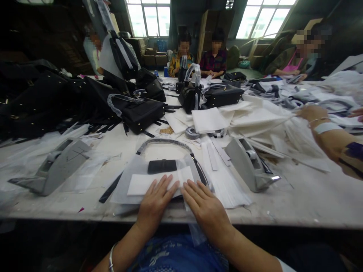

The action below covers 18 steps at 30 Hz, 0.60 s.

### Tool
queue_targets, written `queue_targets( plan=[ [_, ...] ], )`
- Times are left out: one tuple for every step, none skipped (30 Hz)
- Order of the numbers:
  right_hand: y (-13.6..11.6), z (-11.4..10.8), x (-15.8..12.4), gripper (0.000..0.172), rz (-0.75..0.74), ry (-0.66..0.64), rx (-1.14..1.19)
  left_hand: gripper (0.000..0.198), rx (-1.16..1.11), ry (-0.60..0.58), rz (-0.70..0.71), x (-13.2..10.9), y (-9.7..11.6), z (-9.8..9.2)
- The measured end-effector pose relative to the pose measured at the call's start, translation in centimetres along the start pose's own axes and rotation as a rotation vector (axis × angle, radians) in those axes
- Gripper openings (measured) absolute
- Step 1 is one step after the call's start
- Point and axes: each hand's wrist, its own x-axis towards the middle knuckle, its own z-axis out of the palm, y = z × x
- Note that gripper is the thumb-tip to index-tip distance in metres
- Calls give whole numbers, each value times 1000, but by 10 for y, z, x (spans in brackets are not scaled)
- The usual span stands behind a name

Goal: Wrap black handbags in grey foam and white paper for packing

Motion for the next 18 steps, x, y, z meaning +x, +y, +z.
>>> queue_targets(
  plan=[
    [-3, 3, -5, 39, 13, -1, -8, 42, -2, -4, -5, 0, 0, -1],
    [-5, 7, -9, 41, 21, 2, -11, 42, -3, -9, -6, 0, 1, -2],
    [-6, 10, -12, 42, 27, 12, -10, 42, -4, -10, -8, 0, 1, -2],
    [-7, 12, -16, 43, 31, 27, -5, 43, -5, -12, -9, 1, 1, -3],
    [-9, 14, -19, 44, 35, 44, 2, 44, -6, -17, -10, 1, 1, -3],
    [-10, 16, -22, 44, 38, 63, 9, 46, -7, -25, -10, 1, 1, -4],
    [-10, 17, -24, 44, 43, 79, 15, 48, -9, -34, -12, 2, 1, -4],
    [-11, 18, -27, 43, 47, 89, 20, 50, -11, -44, -14, 2, 1, -5],
    [-12, 19, -29, 43, 51, 96, 23, 51, -12, -54, -16, 2, 1, -6],
    [-12, 20, -31, 43, 51, 105, 26, 52, -15, -63, -17, 3, 1, -7],
    [-12, 21, -33, 43, 46, 116, 28, 52, -16, -71, -19, 4, 1, -7],
    [-11, 23, -34, 43, 40, 129, 30, 52, -19, -80, -19, 4, 1, -8],
    [-11, 25, -36, 43, 34, 142, 32, 52, -21, -93, -19, 5, 1, -9],
    [-11, 26, -37, 43, 29, 151, 33, 52, -22, -107, -17, 5, 0, -10],
    [-10, 28, -38, 43, 26, 157, 36, 53, -23, -119, -16, 6, 0, -10],
    [-10, 29, -39, 43, 25, 159, 40, 53, -22, -130, -13, 6, 0, -11],
    [-11, 29, -40, 43, 25, 163, 44, 54, -19, -137, -12, 6, 0, -11],
    [-12, 29, -41, 43, 26, 168, 50, 55, -15, -141, -12, 6, 0, -12]
  ],
)
